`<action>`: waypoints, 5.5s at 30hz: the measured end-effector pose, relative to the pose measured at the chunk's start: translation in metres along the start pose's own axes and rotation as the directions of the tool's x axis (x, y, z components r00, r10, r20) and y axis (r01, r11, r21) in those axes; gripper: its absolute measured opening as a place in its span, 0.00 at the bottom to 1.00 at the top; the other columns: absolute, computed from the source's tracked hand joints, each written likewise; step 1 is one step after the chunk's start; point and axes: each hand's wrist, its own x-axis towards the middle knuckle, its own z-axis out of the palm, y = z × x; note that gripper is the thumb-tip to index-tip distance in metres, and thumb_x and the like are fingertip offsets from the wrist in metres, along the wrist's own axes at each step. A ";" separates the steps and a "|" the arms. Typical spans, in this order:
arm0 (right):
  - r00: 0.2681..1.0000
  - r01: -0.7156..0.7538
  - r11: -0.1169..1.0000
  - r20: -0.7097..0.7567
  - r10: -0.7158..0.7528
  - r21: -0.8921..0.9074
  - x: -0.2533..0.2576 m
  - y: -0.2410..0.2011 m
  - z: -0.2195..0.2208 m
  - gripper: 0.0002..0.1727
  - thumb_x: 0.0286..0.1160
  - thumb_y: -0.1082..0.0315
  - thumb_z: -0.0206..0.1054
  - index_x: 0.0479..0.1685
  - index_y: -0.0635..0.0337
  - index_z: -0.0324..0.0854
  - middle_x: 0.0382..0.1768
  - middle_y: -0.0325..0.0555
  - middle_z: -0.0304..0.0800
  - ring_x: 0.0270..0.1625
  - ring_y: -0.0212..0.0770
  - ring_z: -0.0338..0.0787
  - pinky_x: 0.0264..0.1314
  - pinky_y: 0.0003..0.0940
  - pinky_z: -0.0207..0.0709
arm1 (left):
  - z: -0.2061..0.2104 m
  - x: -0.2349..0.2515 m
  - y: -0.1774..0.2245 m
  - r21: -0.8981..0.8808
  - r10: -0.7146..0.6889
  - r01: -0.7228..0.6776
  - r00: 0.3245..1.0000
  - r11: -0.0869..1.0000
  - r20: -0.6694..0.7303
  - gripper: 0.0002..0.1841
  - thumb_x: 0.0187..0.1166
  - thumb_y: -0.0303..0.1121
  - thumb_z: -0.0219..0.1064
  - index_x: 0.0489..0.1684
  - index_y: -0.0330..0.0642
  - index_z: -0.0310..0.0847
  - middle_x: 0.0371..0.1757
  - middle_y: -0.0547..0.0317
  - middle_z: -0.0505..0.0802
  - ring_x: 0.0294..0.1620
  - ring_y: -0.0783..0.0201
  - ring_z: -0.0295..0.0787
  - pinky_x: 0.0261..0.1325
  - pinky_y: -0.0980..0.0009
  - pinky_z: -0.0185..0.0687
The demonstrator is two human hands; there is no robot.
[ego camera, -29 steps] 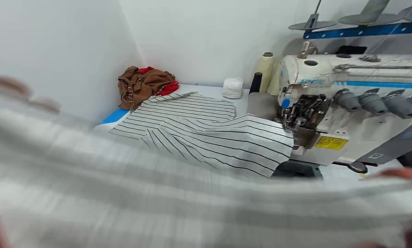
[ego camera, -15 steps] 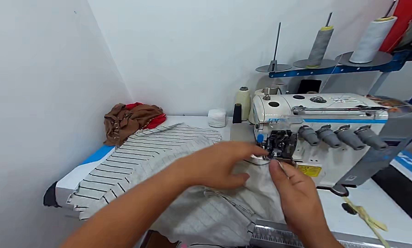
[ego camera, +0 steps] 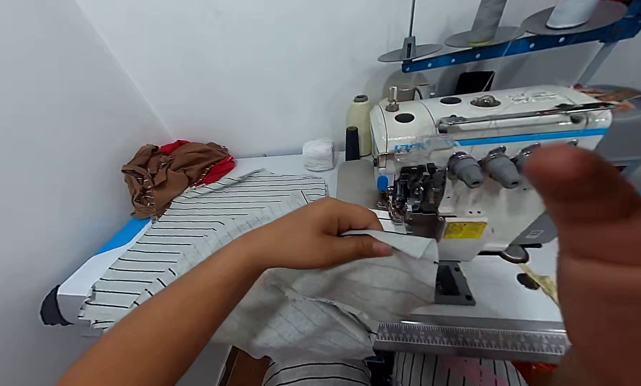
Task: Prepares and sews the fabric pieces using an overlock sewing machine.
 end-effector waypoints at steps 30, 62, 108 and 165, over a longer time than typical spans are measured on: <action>0.650 -0.758 0.601 0.213 0.729 0.253 -0.111 0.127 -0.015 0.15 0.68 0.69 0.70 0.54 0.60 0.86 0.45 0.38 0.97 0.49 0.29 0.95 0.58 0.27 0.87 | 0.006 0.037 -0.047 0.266 -0.146 0.129 0.988 0.955 0.045 0.03 0.74 0.28 0.72 0.38 0.42 0.91 0.29 0.68 0.91 0.29 0.83 0.82 0.33 0.83 0.76; 0.685 -0.728 0.682 0.109 0.720 0.068 -0.124 0.115 -0.001 0.11 0.86 0.64 0.60 0.43 0.56 0.88 0.33 0.34 0.94 0.37 0.27 0.93 0.44 0.25 0.88 | 0.004 0.038 -0.037 0.316 -0.535 0.534 0.840 0.784 -0.091 0.14 0.81 0.44 0.72 0.33 0.43 0.86 0.15 0.69 0.79 0.16 0.76 0.70 0.22 0.77 0.64; 0.530 -0.792 0.581 0.260 0.807 -0.189 -0.120 0.117 0.015 0.09 0.81 0.62 0.67 0.34 0.54 0.85 0.23 0.28 0.87 0.27 0.19 0.86 0.31 0.19 0.79 | 0.032 0.047 -0.076 0.537 -0.022 0.190 0.953 0.822 -0.304 0.12 0.80 0.26 0.62 0.36 0.30 0.92 0.41 0.44 0.96 0.44 0.53 0.95 0.49 0.57 0.88; 0.864 -0.503 0.845 -0.136 0.485 -0.184 -0.116 0.124 0.014 0.12 0.83 0.63 0.63 0.39 0.58 0.91 0.37 0.35 0.92 0.38 0.20 0.89 0.38 0.14 0.84 | -0.002 0.030 -0.077 0.305 0.075 -0.060 0.997 0.951 -0.036 0.09 0.80 0.31 0.69 0.32 0.35 0.85 0.53 0.51 0.94 0.62 0.64 0.90 0.66 0.67 0.85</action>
